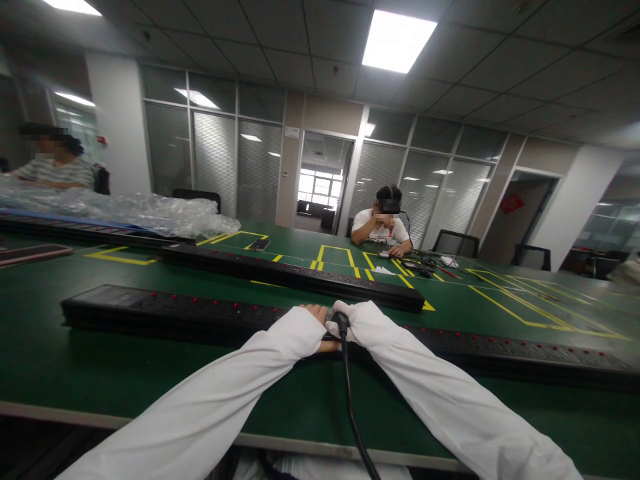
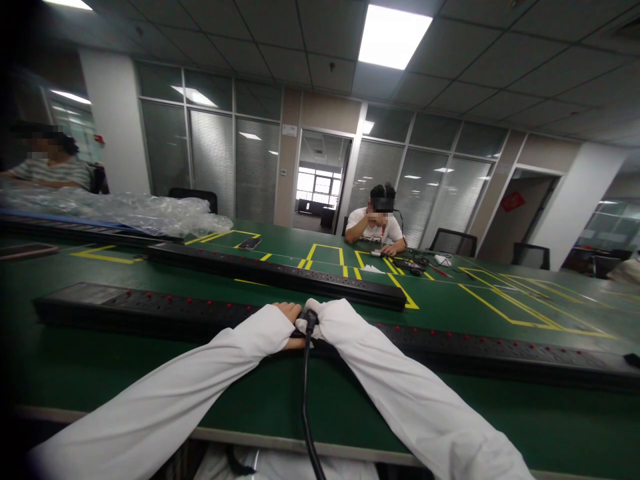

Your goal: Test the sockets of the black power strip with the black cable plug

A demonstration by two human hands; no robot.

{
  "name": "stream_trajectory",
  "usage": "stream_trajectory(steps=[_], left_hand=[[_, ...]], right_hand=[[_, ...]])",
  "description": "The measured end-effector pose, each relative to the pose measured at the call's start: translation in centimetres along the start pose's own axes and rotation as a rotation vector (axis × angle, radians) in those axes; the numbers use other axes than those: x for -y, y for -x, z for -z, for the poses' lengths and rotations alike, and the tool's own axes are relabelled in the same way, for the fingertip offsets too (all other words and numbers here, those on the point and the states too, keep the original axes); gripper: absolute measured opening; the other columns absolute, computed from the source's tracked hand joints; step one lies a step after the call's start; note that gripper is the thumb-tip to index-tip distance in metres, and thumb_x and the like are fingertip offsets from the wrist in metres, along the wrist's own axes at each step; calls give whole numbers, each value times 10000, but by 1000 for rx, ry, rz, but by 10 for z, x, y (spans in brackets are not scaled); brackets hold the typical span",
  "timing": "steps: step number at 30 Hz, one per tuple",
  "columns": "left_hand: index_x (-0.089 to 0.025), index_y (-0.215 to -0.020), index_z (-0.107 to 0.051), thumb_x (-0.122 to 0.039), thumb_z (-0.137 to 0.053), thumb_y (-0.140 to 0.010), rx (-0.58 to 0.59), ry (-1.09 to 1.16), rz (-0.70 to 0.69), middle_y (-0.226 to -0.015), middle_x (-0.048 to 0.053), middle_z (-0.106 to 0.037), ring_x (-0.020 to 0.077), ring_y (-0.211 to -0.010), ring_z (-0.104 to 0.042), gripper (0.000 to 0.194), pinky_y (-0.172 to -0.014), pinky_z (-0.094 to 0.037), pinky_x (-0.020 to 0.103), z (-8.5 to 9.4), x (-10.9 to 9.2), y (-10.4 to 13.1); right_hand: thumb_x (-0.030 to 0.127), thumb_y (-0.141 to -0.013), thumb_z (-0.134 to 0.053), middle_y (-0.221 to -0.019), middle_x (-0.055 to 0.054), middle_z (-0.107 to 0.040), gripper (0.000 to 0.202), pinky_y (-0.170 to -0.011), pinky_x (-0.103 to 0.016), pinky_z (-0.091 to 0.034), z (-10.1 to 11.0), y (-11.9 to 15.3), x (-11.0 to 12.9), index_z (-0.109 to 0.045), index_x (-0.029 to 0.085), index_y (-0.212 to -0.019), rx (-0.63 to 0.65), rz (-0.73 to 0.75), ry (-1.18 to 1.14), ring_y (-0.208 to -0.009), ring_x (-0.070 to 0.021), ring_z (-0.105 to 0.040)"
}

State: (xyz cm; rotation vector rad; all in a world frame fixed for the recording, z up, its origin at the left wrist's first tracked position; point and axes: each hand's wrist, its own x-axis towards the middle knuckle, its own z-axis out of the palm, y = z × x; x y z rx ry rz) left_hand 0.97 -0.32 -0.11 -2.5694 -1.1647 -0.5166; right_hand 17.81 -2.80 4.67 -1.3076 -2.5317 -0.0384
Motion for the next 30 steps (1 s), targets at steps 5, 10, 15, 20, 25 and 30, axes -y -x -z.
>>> stream_trajectory(steps=[5,10,15,20,25,30], left_hand=[[-160,-867,-469,-725,-355,-595,27,-24,20,-793,78,-559,251,-739,-535,637,-662,-385,351,-11,3,-4],[-162,-893,-465,-698,-342,-637,-12,-9,-2,-805,75,-559,237,-755,-534,606,-674,-384,335,0,0,1],[-149,-881,-476,-690,-334,-651,-7,-12,-6,-803,86,-564,242,-762,-534,605,-676,-387,336,5,-1,3],[-149,-882,-477,-685,-331,-658,-23,-9,-10,-803,83,-563,238,-764,-536,599,-678,-389,330,2,0,3],[-153,-869,-477,-698,-330,-641,-30,-20,-9,-783,76,-559,241,-739,-536,608,-664,-394,340,-4,2,0],[-150,-872,-479,-710,-351,-615,21,-7,-5,-786,81,-558,252,-753,-535,629,-671,-394,351,-8,3,-3]], right_hand=[[525,-732,-385,-620,29,-525,350,-487,-129,-262,0,-1,-1,-492,226,-879,34,3,-8,-510,-41,-423],[492,-724,-418,-626,30,-535,322,-507,-130,-281,0,-1,0,-510,225,-879,8,8,-6,-520,-40,-429],[516,-737,-384,-610,29,-527,350,-496,-133,-281,-1,-2,-1,-515,224,-878,3,5,-43,-503,-37,-415],[513,-744,-377,-606,33,-526,342,-500,-131,-289,-2,-2,-2,-513,230,-882,-9,-17,-61,-506,-36,-421],[496,-740,-388,-625,30,-535,326,-508,-130,-295,-2,0,0,-522,226,-866,-24,23,-60,-522,-37,-433],[477,-737,-400,-621,28,-532,320,-494,-127,-283,-4,-1,-1,-529,217,-873,-32,44,-72,-508,-34,-428]])
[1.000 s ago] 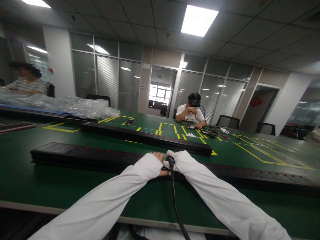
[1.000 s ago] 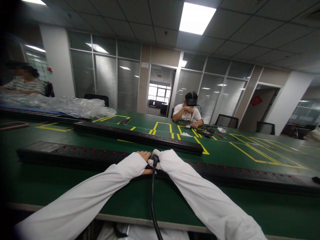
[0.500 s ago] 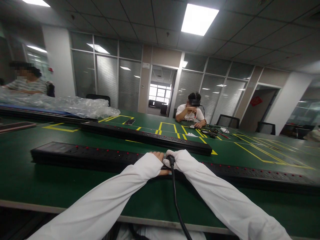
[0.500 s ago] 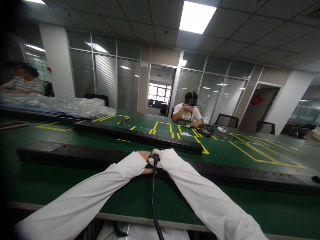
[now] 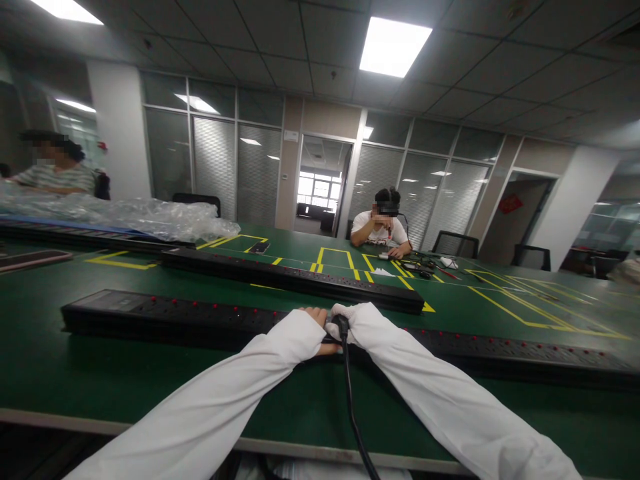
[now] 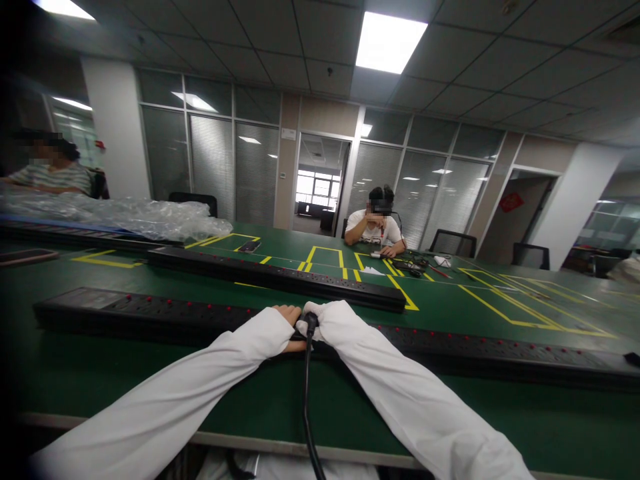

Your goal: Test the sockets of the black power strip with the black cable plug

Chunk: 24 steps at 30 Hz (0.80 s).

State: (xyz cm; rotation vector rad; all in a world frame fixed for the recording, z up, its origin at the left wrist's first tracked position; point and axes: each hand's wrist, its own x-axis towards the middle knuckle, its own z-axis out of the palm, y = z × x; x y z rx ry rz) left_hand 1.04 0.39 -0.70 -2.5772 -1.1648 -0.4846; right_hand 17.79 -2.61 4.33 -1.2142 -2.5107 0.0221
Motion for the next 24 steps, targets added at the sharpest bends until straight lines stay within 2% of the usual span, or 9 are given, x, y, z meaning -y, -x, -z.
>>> stream_trajectory(steps=[6,14,22,24], left_hand=[[-144,-887,-480,-703,-344,-627,-7,-1,9,-813,87,-561,251,-757,-531,631,-676,-391,354,3,-1,2],[-150,-886,-474,-675,-354,-652,-23,-2,3,-807,81,-559,242,-768,-531,587,-686,-390,341,12,-4,6],[-147,-886,-477,-661,-349,-665,-17,-1,6,-814,90,-566,243,-773,-534,573,-690,-390,341,14,-3,6],[-148,-890,-477,-659,-352,-666,-7,7,8,-816,89,-566,244,-776,-533,572,-690,-390,340,16,-4,7]], right_hand=[[475,-731,-406,-618,35,-535,306,-482,-130,-268,-4,-3,-5,-525,229,-871,-3,-48,4,-499,-32,-413],[432,-743,-399,-609,35,-538,283,-500,-123,-291,-2,0,-1,-536,217,-865,-37,23,9,-501,-28,-423],[460,-712,-428,-582,38,-526,298,-483,-128,-292,-7,-6,-5,-544,223,-850,-45,-91,-1,-478,-30,-405],[455,-714,-426,-578,37,-522,297,-482,-129,-291,-6,-5,-4,-543,221,-854,-41,-82,4,-476,-31,-406]])
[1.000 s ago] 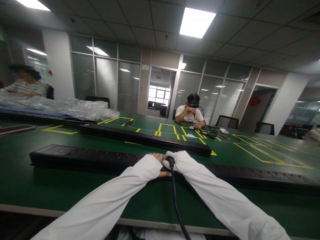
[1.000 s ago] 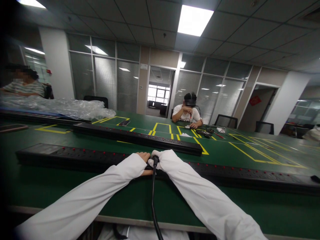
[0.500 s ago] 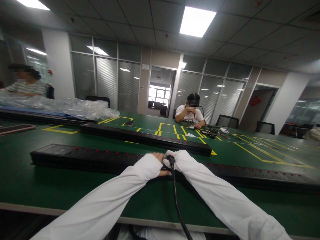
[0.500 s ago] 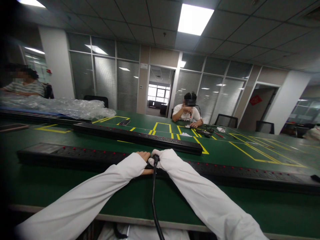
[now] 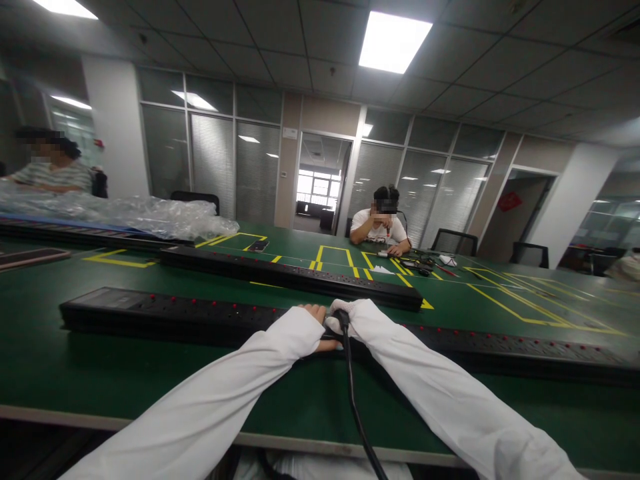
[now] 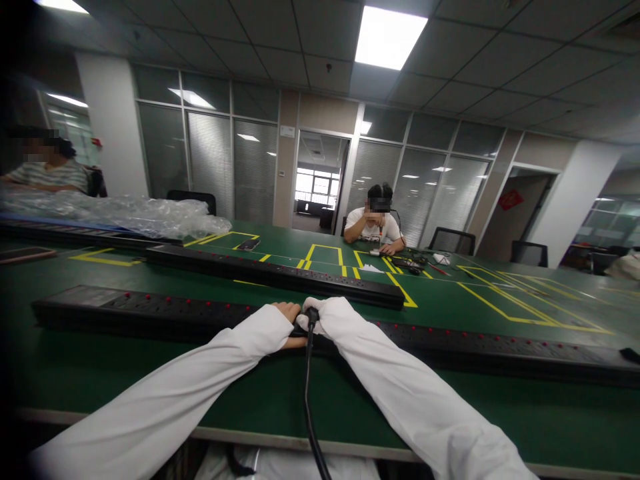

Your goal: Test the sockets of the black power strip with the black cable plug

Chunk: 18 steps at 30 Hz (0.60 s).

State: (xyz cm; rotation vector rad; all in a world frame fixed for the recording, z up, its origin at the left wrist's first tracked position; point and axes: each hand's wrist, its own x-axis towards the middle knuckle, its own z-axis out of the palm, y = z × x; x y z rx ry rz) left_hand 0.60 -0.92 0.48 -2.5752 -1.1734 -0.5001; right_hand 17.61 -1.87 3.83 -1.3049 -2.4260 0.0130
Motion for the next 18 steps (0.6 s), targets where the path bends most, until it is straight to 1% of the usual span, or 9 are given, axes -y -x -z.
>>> stream_trajectory(steps=[5,9,13,15,18], left_hand=[[-151,-898,-474,-664,-360,-659,-5,3,-11,-809,83,-562,241,-771,-533,577,-688,-388,336,-2,1,0],[-148,-888,-479,-699,-340,-636,-6,-14,1,-803,90,-562,246,-757,-534,621,-679,-387,344,-8,2,-2],[-149,-894,-478,-689,-330,-652,-16,-13,-1,-812,92,-564,242,-780,-533,610,-694,-387,338,-9,2,-2],[-148,-897,-477,-681,-338,-654,-19,-14,-5,-813,92,-564,243,-785,-534,602,-698,-388,337,-9,2,-1],[-152,-896,-477,-684,-355,-640,-5,-10,5,-812,88,-564,249,-782,-536,603,-694,-391,341,-9,3,-1]], right_hand=[[455,-725,-422,-613,37,-536,295,-511,-126,-303,6,4,4,-541,225,-866,4,91,-5,-513,-31,-430],[482,-723,-417,-616,37,-537,314,-505,-126,-298,5,3,2,-535,230,-868,37,45,-15,-512,-31,-426],[502,-726,-405,-610,35,-535,341,-488,-127,-289,2,0,-1,-525,222,-878,49,-9,-24,-497,-30,-411],[507,-728,-400,-605,35,-534,345,-494,-130,-293,1,0,-1,-521,222,-879,34,-2,-2,-497,-32,-412],[503,-725,-408,-613,32,-537,335,-512,-132,-300,2,2,1,-524,223,-867,14,47,29,-517,-36,-430]])
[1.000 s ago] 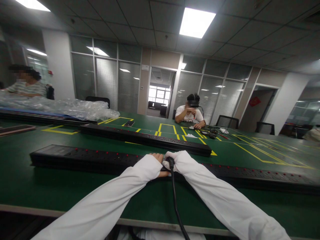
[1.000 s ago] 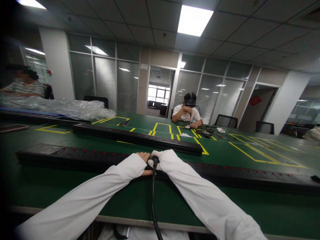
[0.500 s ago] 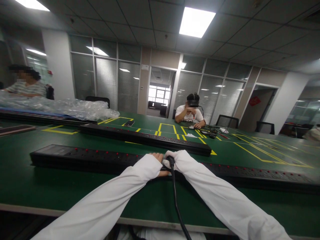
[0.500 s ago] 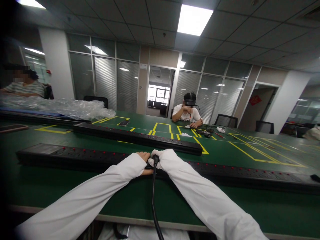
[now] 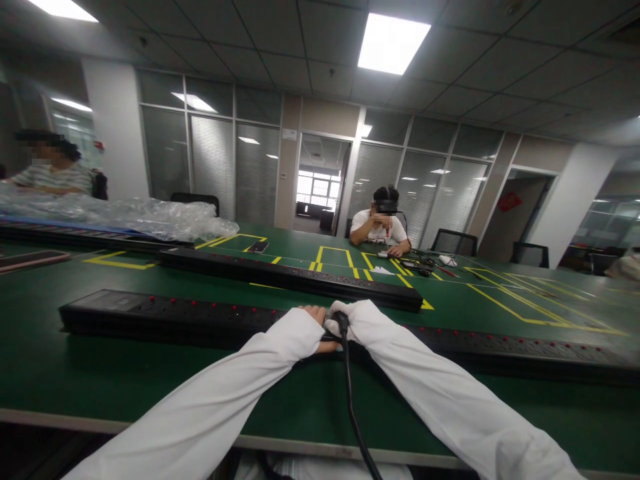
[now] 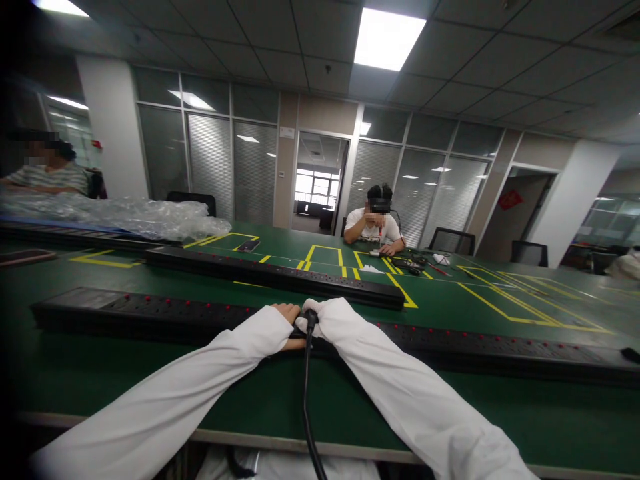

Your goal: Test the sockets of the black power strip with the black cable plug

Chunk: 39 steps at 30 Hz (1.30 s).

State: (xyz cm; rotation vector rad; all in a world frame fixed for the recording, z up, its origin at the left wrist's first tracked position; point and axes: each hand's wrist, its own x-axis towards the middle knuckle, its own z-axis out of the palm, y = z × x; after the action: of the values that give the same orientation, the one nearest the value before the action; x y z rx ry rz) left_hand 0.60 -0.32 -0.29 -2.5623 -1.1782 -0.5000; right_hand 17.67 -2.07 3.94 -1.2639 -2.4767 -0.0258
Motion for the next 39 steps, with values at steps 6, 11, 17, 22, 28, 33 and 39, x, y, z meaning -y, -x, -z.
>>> stream_trajectory(steps=[6,11,17,22,28,33,39], left_hand=[[-154,-889,-480,-699,-371,-613,63,6,6,-816,93,-565,258,-764,-536,621,-680,-389,356,-5,3,-5],[-158,-893,-481,-701,-364,-615,46,16,15,-834,93,-564,256,-786,-531,622,-699,-386,357,-6,3,-6],[-153,-885,-483,-717,-366,-595,65,13,2,-811,91,-567,256,-749,-539,645,-674,-390,358,-7,2,-7],[-151,-895,-480,-701,-331,-638,17,13,9,-835,100,-568,253,-788,-534,625,-688,-388,348,3,-2,-1],[-155,-904,-481,-702,-344,-631,31,27,-1,-832,93,-566,252,-789,-534,627,-692,-389,347,3,-1,-2],[-158,-886,-487,-745,-334,-581,76,15,12,-822,93,-567,261,-749,-537,679,-666,-390,363,-10,4,-8],[-157,-870,-480,-740,-323,-595,35,4,-11,-809,88,-564,255,-745,-537,664,-664,-393,358,-11,5,-7]], right_hand=[[489,-721,-418,-606,38,-529,319,-490,-126,-289,-3,-1,-3,-524,227,-869,12,-12,-49,-496,-32,-413],[493,-720,-418,-593,39,-522,326,-486,-129,-284,-3,-1,-5,-524,228,-875,7,-39,-51,-480,-29,-382],[477,-702,-438,-584,35,-512,312,-475,-129,-281,-5,-2,-5,-532,217,-846,12,-60,-46,-477,-31,-380],[489,-703,-435,-594,39,-520,333,-467,-125,-284,-4,-3,-5,-534,214,-862,29,-88,-92,-477,-27,-374],[487,-717,-427,-629,29,-540,331,-522,-132,-318,4,3,2,-530,219,-881,3,29,-47,-521,-38,-427],[505,-724,-412,-628,31,-542,341,-510,-130,-324,2,1,-1,-518,222,-883,63,-33,-73,-505,-36,-428],[509,-717,-416,-617,31,-534,343,-499,-132,-313,1,0,-1,-517,228,-885,38,-38,-59,-498,-37,-417]])
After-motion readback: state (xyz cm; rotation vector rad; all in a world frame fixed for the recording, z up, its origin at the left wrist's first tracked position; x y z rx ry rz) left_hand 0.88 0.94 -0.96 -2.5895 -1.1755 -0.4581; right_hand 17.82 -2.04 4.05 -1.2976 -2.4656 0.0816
